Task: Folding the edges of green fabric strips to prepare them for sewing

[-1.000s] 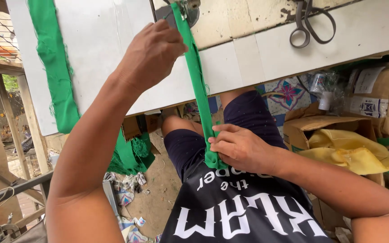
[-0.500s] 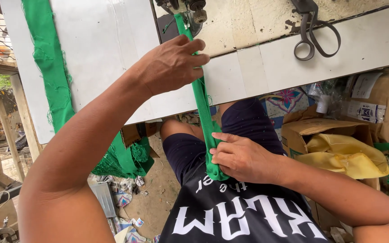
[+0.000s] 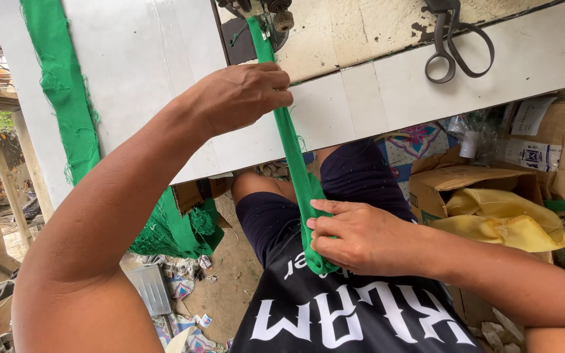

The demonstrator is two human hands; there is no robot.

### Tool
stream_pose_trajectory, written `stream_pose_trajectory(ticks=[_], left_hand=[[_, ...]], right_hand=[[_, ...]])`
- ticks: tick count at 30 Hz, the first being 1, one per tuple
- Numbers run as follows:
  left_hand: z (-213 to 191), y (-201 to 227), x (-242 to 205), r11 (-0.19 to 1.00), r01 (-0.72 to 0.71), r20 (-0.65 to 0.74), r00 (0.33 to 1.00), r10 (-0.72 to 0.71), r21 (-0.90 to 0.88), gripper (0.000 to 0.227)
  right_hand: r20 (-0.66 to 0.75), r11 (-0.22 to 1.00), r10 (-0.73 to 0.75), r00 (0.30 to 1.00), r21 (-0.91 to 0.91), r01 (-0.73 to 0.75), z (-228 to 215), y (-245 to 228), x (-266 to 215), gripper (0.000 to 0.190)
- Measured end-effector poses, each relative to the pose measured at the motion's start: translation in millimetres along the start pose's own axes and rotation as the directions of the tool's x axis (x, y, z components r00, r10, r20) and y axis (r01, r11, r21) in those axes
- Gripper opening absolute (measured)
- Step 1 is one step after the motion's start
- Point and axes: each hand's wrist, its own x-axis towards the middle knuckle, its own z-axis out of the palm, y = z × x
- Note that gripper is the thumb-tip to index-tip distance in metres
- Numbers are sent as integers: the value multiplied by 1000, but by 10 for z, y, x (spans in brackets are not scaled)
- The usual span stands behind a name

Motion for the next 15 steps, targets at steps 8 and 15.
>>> stream_pose_trajectory(ticks=[8,15], left_hand=[[-39,41,111,995,83,210,973,-93,54,11],[-39,97,124,993,94,155,982,-103,67,13]], right_hand=[[98,997,29,995,-74,-22,339,188,-129,18],[-73,987,62,995,154,-50,95,-54,15,11]])
